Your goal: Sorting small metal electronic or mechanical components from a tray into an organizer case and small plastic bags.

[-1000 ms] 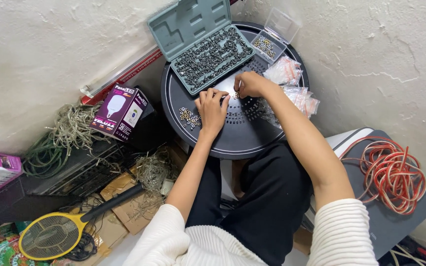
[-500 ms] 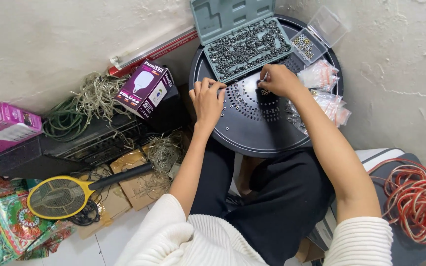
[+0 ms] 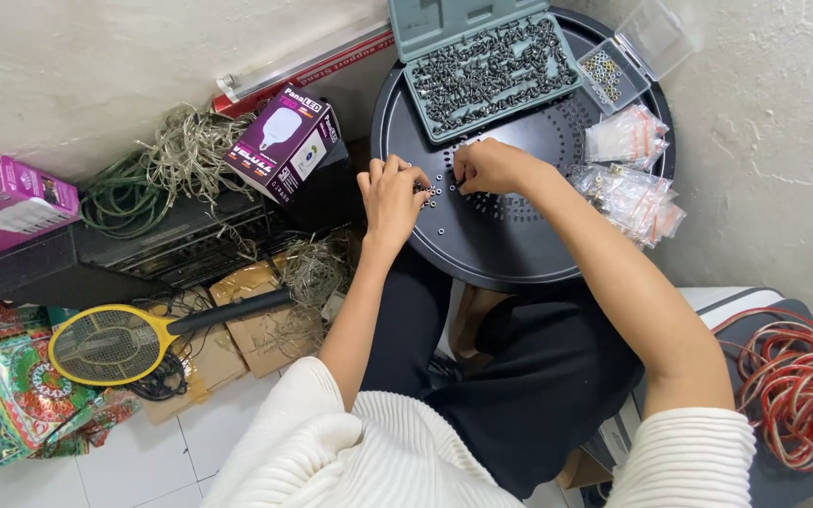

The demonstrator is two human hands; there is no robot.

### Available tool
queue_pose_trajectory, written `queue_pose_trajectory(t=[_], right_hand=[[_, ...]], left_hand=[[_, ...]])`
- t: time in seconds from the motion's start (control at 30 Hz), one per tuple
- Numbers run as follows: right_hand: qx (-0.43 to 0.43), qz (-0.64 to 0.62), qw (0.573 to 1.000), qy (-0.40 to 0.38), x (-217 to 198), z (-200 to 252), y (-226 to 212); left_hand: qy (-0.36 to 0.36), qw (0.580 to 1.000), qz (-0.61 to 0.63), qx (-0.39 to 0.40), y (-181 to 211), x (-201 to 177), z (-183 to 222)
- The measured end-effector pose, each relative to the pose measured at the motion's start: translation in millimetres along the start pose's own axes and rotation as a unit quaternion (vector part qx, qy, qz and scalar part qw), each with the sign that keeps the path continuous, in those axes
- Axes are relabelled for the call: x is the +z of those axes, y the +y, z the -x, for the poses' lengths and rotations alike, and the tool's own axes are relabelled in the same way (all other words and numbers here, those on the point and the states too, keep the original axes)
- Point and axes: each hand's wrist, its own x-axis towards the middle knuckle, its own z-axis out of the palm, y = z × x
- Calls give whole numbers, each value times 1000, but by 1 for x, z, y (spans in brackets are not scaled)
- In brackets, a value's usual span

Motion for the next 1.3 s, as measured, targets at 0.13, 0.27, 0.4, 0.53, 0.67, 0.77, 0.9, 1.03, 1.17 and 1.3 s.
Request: queue_pose_trajectory(t=[0.13, 0.27, 0.4, 0.53, 0.67, 0.77, 0.9, 1.03, 1.17, 1.3], right_hand=[[-2, 1, 1000, -19, -1, -1, -2], [-1, 6, 1000, -26, 1, -4, 4], [3, 13, 999, -29, 3, -5, 11], [14, 14, 999, -30, 1, -5, 9], [9, 6, 1000, -27, 3, -2, 3], [11, 9, 1000, -20, 5, -5, 3], [12, 18, 1000, -14, 6, -6, 4], [16, 11, 1000, -16, 3, -2, 2], [9, 13, 1000, -3, 4, -4, 6], [9, 31, 999, 3, 2, -1, 3]], left_hand=[[6, 1000, -12, 3, 8, -6, -1], [27, 999, -20, 28, 12, 2, 3], [43, 998, -45, 9, 16, 12, 6], [58, 997, -50, -5, 17, 18, 5], [82, 995, -50, -25, 17, 16, 7], [97, 994, -51, -28, 13, 20, 4], [104, 993, -52, -19, 15, 20, 7], [117, 991, -62, 1, 15, 25, 13], [135, 989, -62, 24, 20, 31, 14], [149, 986, -54, 50, 27, 36, 13]])
